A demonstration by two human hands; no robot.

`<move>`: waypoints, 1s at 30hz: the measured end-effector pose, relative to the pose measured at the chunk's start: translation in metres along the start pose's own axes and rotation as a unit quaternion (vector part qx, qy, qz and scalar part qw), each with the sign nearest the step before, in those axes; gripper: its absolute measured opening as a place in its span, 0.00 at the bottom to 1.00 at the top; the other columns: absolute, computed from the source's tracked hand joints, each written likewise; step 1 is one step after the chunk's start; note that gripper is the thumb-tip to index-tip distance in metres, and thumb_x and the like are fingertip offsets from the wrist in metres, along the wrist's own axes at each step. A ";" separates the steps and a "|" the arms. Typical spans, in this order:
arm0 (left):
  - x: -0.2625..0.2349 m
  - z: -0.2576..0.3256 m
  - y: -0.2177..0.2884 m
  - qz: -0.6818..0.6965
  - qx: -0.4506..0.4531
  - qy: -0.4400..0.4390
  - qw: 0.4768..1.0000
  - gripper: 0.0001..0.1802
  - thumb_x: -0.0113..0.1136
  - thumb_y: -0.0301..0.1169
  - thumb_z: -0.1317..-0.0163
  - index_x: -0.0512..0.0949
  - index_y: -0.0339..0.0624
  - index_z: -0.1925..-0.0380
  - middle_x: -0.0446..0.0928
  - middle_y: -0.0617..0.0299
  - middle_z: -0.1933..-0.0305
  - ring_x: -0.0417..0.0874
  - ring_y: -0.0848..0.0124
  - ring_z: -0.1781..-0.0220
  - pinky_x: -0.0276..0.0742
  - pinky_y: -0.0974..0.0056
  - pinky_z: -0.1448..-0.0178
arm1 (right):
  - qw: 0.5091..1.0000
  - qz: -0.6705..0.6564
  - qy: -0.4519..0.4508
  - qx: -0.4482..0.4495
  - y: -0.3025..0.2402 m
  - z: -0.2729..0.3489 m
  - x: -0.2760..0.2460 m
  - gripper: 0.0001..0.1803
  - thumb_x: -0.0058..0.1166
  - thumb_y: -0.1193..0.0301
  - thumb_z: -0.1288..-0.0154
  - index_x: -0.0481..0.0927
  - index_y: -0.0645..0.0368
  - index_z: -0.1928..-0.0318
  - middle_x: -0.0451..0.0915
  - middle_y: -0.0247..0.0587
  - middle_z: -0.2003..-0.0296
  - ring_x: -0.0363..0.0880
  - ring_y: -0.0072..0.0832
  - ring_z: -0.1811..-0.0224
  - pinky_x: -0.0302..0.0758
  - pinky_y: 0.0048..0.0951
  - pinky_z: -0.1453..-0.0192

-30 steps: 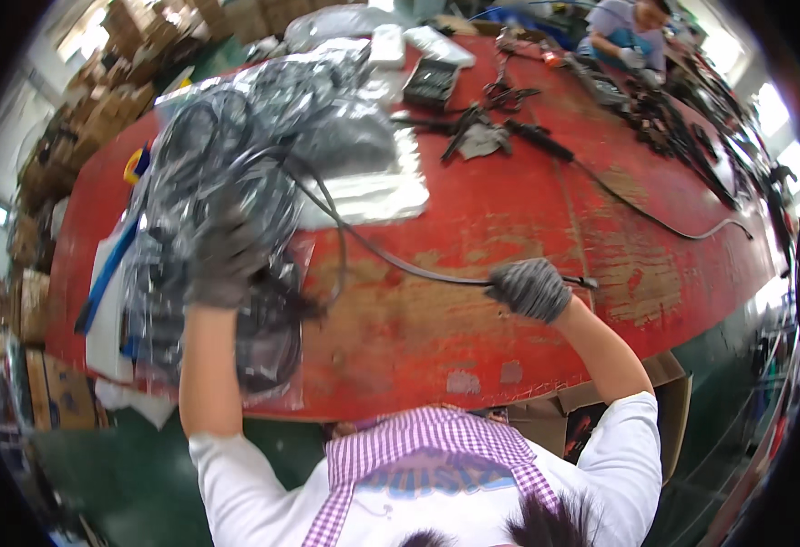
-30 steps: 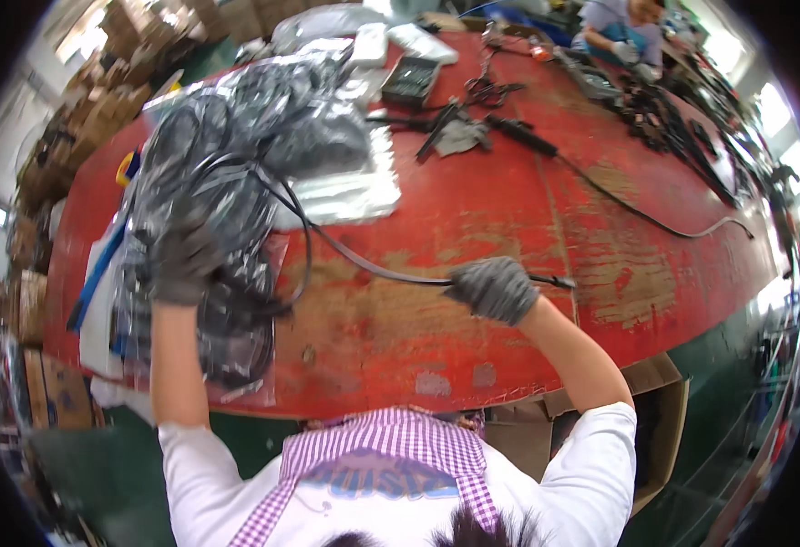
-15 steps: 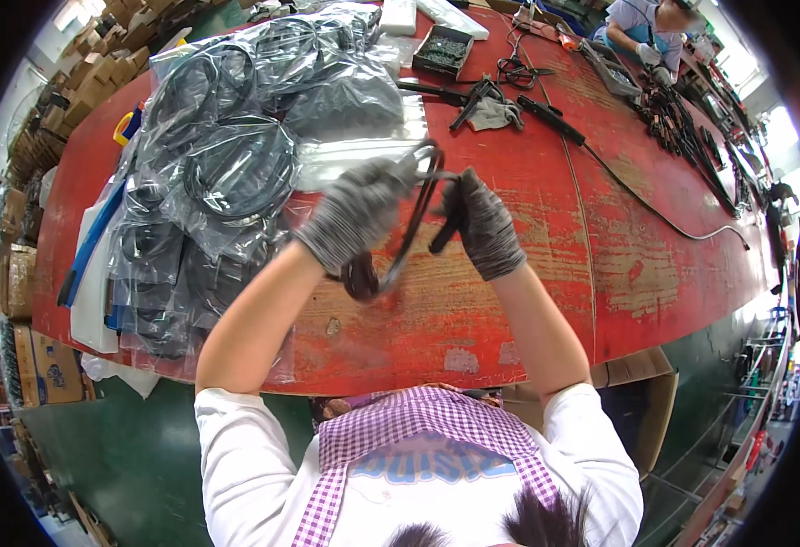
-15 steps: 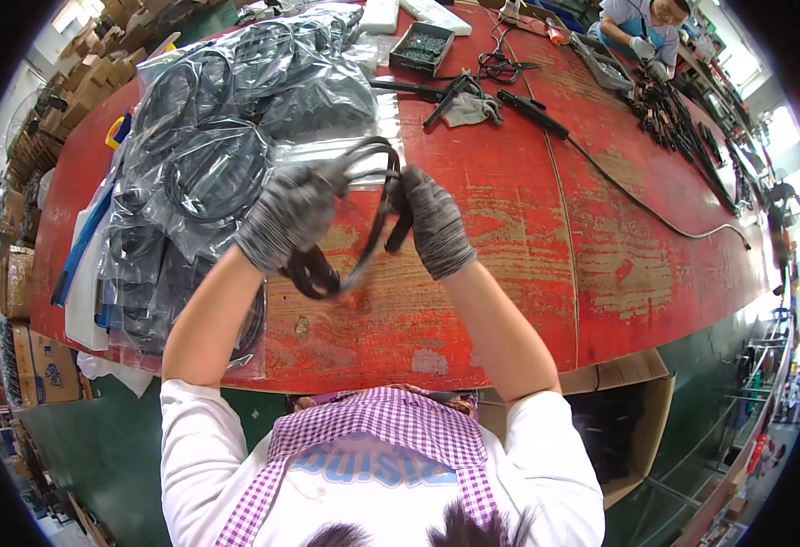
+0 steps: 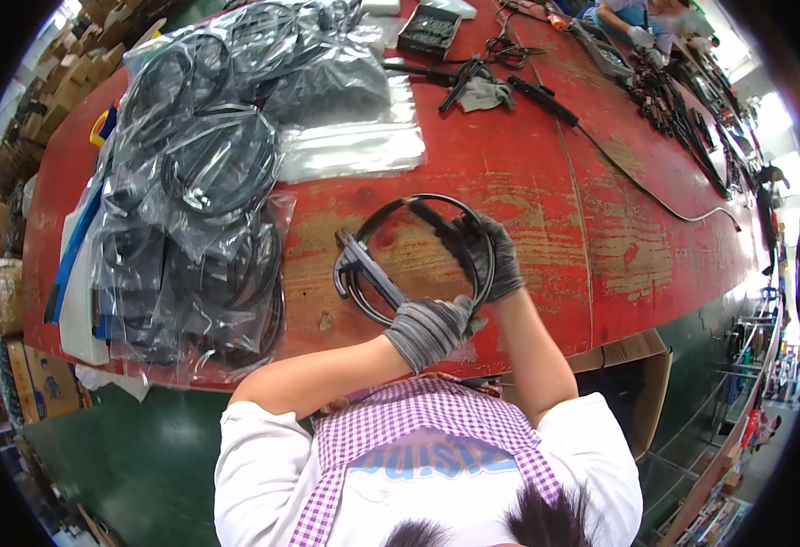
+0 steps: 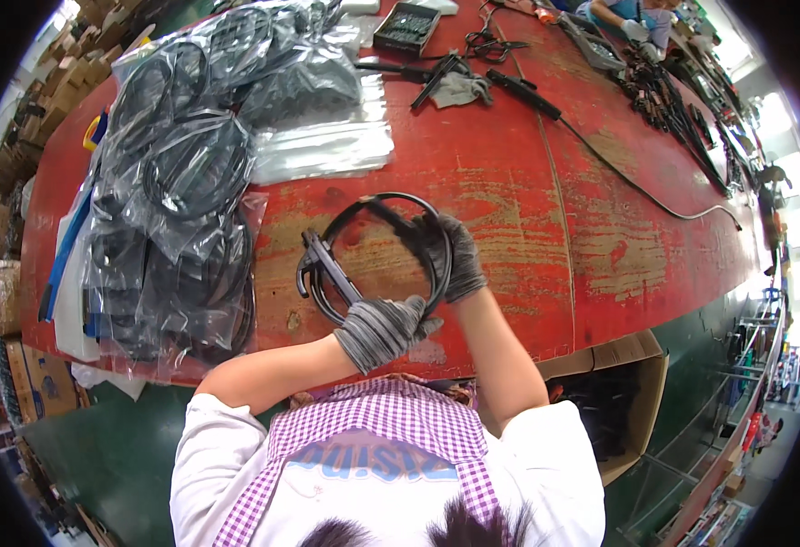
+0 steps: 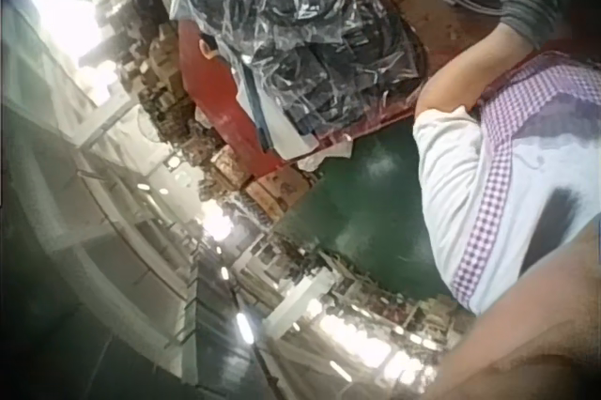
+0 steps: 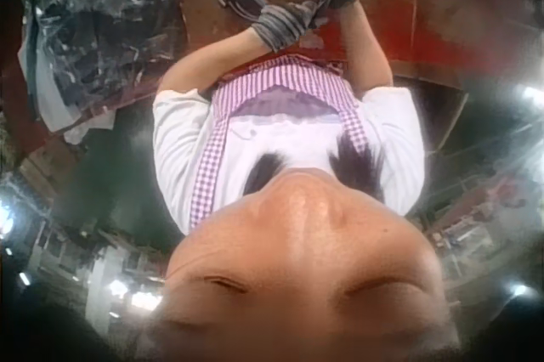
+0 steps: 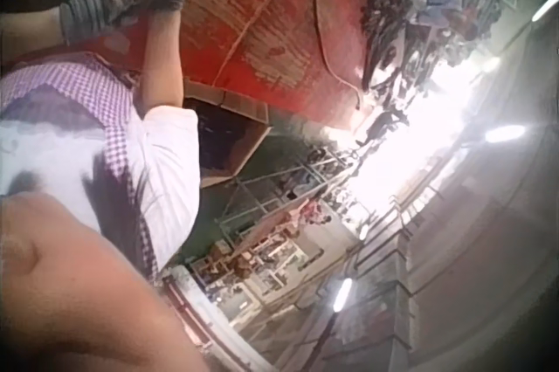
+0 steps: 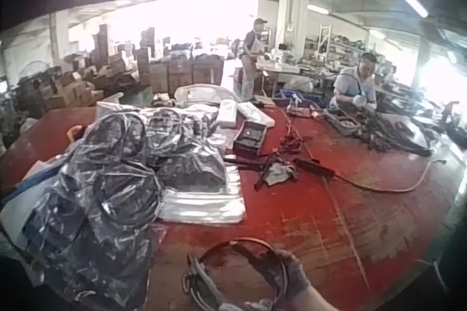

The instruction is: The person repeatedly picks up black cables, coils them by hand, and places them into clear plastic bags on a red workbench. The person then sets the filled bags aside and continues the process with additional cables.

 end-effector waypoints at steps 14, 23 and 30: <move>0.015 0.046 -0.126 -0.110 -0.378 0.247 0.886 0.43 0.58 0.41 0.54 0.53 0.34 0.40 0.62 0.42 0.44 0.65 0.52 0.44 0.61 0.51 0.40 | 0.265 0.880 -0.043 -0.392 0.031 -0.011 -0.044 0.22 0.45 0.71 0.44 0.68 0.63 0.47 0.68 0.52 0.47 0.64 0.42 0.41 0.54 0.43 0.34; 0.034 0.021 -0.109 -0.108 -0.226 0.098 0.963 0.46 0.61 0.45 0.58 0.56 0.40 0.39 0.62 0.44 0.42 0.63 0.51 0.41 0.56 0.50 0.37 | 0.407 0.839 -0.031 -0.360 0.038 0.010 -0.038 0.25 0.48 0.73 0.44 0.65 0.63 0.44 0.68 0.54 0.47 0.66 0.48 0.45 0.59 0.43 0.36; 0.018 0.088 -0.121 -0.172 -0.239 0.211 0.932 0.42 0.58 0.52 0.55 0.60 0.49 0.39 0.57 0.45 0.38 0.59 0.47 0.39 0.51 0.44 0.38 | 0.529 0.813 -0.030 -0.243 0.007 -0.005 -0.005 0.27 0.55 0.57 0.46 0.70 0.60 0.49 0.74 0.49 0.57 0.73 0.42 0.57 0.69 0.37 0.50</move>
Point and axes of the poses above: each hand's wrist, its own z-axis away from the middle knuckle, its own x-axis out of the palm, y = z × x, the point moved 4 cm from there along -z, towards the middle knuckle
